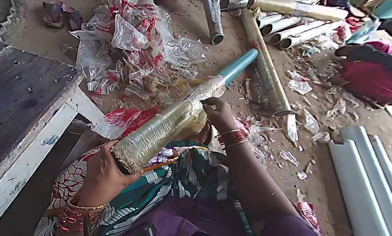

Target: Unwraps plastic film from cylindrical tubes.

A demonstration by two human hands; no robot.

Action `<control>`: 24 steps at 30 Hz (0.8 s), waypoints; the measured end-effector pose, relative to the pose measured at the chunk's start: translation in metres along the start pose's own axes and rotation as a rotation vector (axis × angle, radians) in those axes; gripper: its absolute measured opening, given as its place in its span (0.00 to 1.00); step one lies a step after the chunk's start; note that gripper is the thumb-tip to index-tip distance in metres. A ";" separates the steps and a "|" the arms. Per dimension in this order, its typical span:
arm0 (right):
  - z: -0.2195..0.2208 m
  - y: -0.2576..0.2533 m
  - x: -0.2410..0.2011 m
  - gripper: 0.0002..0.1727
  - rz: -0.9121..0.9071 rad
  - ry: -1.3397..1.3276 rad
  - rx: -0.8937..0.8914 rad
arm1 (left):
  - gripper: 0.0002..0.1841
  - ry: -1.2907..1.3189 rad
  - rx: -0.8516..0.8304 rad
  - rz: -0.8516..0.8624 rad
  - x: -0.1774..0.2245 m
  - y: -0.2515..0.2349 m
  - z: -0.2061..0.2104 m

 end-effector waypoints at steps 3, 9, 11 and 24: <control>0.018 -0.022 0.001 0.17 -0.087 -0.137 -0.056 | 0.64 -0.027 0.024 0.016 0.002 0.004 0.000; 0.039 -0.009 0.015 0.11 -0.201 -0.047 0.041 | 0.65 -0.046 -0.032 -0.029 -0.001 0.001 0.002; 0.037 -0.012 0.021 0.06 -0.213 -0.068 0.032 | 0.66 -0.046 -0.041 -0.039 -0.001 -0.001 0.002; 0.034 -0.017 0.041 0.05 -0.057 -0.111 -0.158 | 0.49 -0.271 0.019 0.207 0.095 -0.041 -0.024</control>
Point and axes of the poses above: each hand's wrist, its own y-axis away from the middle knuckle, its own z-axis out of the palm, x = y × z, the point moved 10 cm from there along -y, towards the middle knuckle, and after that the axes turned 9 degrees about -x, right-handed, at the moved point
